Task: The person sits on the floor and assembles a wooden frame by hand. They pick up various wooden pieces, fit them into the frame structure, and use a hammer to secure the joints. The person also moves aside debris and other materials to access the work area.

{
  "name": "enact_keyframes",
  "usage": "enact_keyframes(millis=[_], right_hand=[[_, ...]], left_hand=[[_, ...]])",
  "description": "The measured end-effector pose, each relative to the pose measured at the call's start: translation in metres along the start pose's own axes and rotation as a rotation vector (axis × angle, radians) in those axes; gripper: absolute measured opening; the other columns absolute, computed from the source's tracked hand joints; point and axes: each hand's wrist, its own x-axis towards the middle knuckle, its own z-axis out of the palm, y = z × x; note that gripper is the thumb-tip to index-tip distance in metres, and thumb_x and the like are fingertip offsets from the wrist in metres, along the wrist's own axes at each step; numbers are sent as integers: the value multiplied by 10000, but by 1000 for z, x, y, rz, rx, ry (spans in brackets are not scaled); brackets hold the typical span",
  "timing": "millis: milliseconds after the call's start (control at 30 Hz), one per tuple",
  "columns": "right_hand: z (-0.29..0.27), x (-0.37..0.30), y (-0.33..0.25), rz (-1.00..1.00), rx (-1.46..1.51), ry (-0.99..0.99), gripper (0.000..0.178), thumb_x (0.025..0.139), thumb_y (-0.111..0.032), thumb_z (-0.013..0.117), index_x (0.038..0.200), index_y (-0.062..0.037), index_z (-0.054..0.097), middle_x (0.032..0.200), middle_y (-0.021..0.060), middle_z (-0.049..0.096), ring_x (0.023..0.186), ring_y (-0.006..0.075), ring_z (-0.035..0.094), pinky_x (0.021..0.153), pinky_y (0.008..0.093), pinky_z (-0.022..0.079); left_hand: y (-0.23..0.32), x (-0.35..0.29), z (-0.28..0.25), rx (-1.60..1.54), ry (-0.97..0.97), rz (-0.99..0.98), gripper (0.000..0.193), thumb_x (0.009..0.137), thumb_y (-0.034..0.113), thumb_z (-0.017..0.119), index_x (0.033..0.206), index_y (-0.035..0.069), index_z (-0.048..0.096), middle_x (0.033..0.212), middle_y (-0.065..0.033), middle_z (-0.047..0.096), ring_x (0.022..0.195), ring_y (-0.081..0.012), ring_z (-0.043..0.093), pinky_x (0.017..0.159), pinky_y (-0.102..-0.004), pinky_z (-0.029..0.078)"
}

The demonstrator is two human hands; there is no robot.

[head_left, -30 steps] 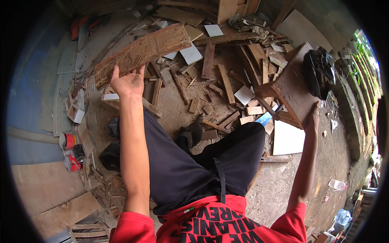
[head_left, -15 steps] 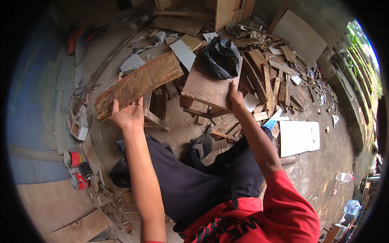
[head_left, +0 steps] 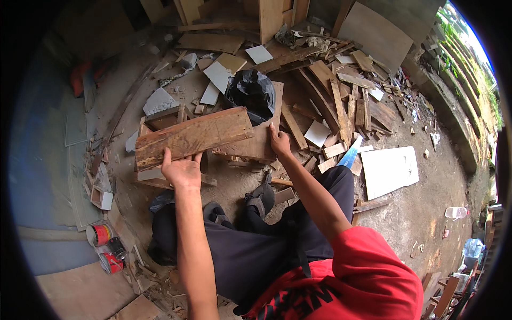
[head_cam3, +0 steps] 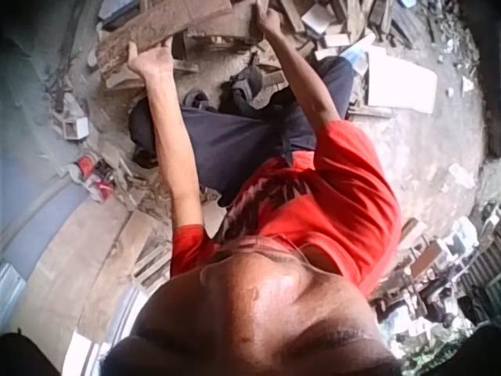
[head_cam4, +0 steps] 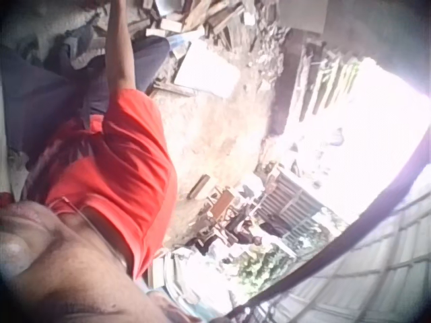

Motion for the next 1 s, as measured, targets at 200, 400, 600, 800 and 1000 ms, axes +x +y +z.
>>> enact_keyframes(millis=[200, 400, 600, 800, 1000], right_hand=[[-42, -30, 49, -79, 171, 137, 582, 965, -526, 561, 1056, 49, 557, 950, 207, 657, 904, 307, 643, 815, 408, 497], [-105, -88, 79, 71, 314, 89, 513, 965, -484, 591, 1090, 7, 509, 947, 79, 608, 738, 125, 629, 583, 258, 495], [-169, -89, 60, 53, 537, 133, 408, 979, -378, 611, 1100, 5, 545, 966, 87, 644, 797, 138, 649, 641, 259, 527], [-300, -96, 55, 72, 1118, 255, 270, 998, -252, 575, 1065, 9, 555, 989, 142, 653, 878, 225, 681, 736, 312, 576], [-390, -52, 214, 262, 1000, 635, 415, 981, -211, 591, 1213, 109, 466, 1105, 227, 607, 966, 277, 674, 786, 321, 602]], left_hand=[[-78, 26, -14, 130, -94, -189, 635, 1026, 464, 367, 1525, 86, 258, 1573, -129, 247, 1467, -327, 192, 1183, -602, 139], [-164, 101, -91, 1620, 117, 409, 940, 894, 461, 642, 1547, 15, 135, 1580, -281, 145, 1467, -410, 175, 1177, -560, 180], [-229, 27, -48, 1922, -349, 444, 887, 880, 373, 677, 1527, -6, 204, 1570, -318, 152, 1466, -451, 154, 1186, -508, 169], [-240, -36, -1, 1696, -789, 563, 658, 909, 271, 650, 1445, 6, 376, 1487, -267, 375, 1389, -408, 354, 1139, -451, 288], [-234, -67, 11, 1633, -918, 484, 513, 919, 195, 630, 1368, -6, 484, 1384, -221, 522, 1292, -362, 491, 1072, -413, 384]])
